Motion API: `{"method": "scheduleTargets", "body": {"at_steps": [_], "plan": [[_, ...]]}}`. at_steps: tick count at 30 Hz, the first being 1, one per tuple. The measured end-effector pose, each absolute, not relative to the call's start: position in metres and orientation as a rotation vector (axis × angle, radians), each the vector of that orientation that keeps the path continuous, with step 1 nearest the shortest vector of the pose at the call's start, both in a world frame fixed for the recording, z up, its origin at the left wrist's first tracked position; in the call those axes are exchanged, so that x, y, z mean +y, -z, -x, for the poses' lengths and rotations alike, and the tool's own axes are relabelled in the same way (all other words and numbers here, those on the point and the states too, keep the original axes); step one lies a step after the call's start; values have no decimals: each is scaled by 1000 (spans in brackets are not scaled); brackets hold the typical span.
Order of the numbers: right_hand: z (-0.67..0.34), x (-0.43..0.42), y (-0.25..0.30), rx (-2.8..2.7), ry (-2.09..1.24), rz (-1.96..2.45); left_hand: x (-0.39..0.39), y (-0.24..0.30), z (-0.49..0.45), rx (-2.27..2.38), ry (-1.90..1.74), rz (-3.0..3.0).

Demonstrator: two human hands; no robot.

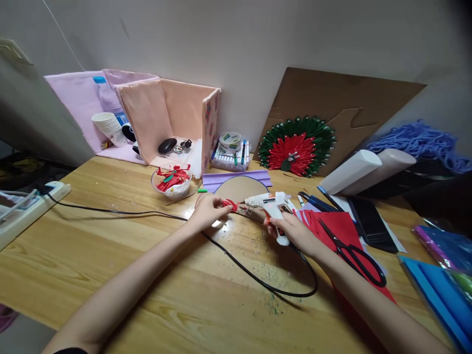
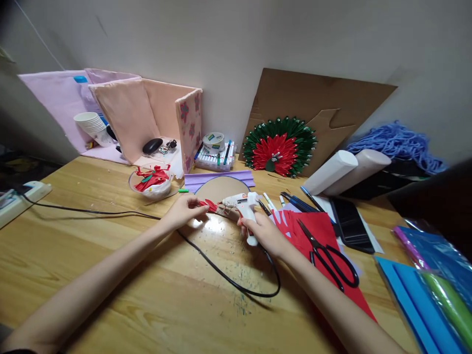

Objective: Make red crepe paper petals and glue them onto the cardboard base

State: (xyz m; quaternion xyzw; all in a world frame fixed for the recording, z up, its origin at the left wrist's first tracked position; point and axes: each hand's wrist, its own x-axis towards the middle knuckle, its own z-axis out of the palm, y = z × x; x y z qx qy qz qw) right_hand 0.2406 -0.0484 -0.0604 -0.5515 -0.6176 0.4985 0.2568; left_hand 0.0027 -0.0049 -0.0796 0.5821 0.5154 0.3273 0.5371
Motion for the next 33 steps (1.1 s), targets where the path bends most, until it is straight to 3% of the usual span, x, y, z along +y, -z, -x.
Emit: {"method": "scheduleTargets", "body": {"at_steps": [33], "plan": [[-238,-47,63,-1821,-1270,1533,3,76,6,1212,-795,-1387]]}}
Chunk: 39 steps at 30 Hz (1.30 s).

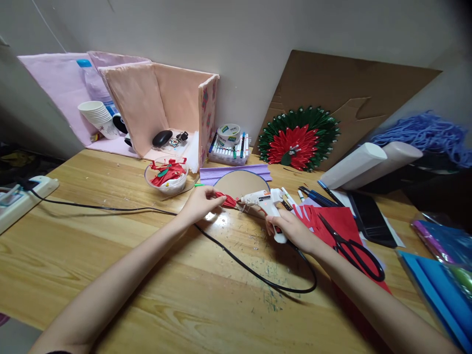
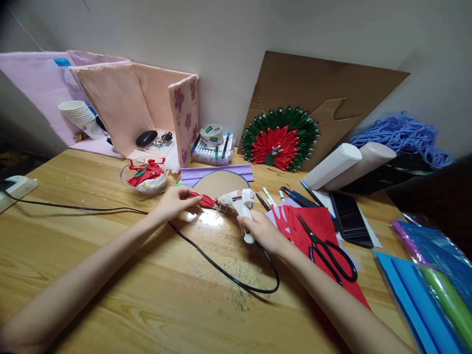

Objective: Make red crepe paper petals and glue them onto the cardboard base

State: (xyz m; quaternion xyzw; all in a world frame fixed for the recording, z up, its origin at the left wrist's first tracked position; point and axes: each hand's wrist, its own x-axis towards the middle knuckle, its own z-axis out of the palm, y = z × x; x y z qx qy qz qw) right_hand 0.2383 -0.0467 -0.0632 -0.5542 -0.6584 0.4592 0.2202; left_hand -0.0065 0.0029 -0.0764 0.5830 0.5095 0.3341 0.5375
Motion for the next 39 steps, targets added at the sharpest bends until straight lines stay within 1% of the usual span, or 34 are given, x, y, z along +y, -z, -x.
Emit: {"method": "scheduleTargets", "body": {"at_steps": [10,14,17,22,26,29,33,36,39], "plan": [[-238,-46,59,-1833,-1318,1570,5,77,8,1206,-824,-1420],[-239,-47,51,-1811,-1224,1619,5,75,9,1212,-826,-1410],[-237,-48,46,-1730,-1130,1656,6,71,10,1204,-847,-1418],[-233,-46,54,-1637,-1203,1611,1,61,18,1228,-897,-1446],[-221,-48,54,-1474,-1177,1520,-21,54,38,1252,-907,-1408],[-191,-55,43,-1510,-1219,1317,-46,43,68,1312,-951,-1330],[-107,-63,38,-1680,-1311,1062,-85,20,128,1487,-1066,-1285],[-25,-59,49,-1788,-1210,977,-112,5,171,1642,-1189,-1218],[50,-50,66,-1839,-1212,931,-130,-5,197,1723,-1238,-1131]]}}
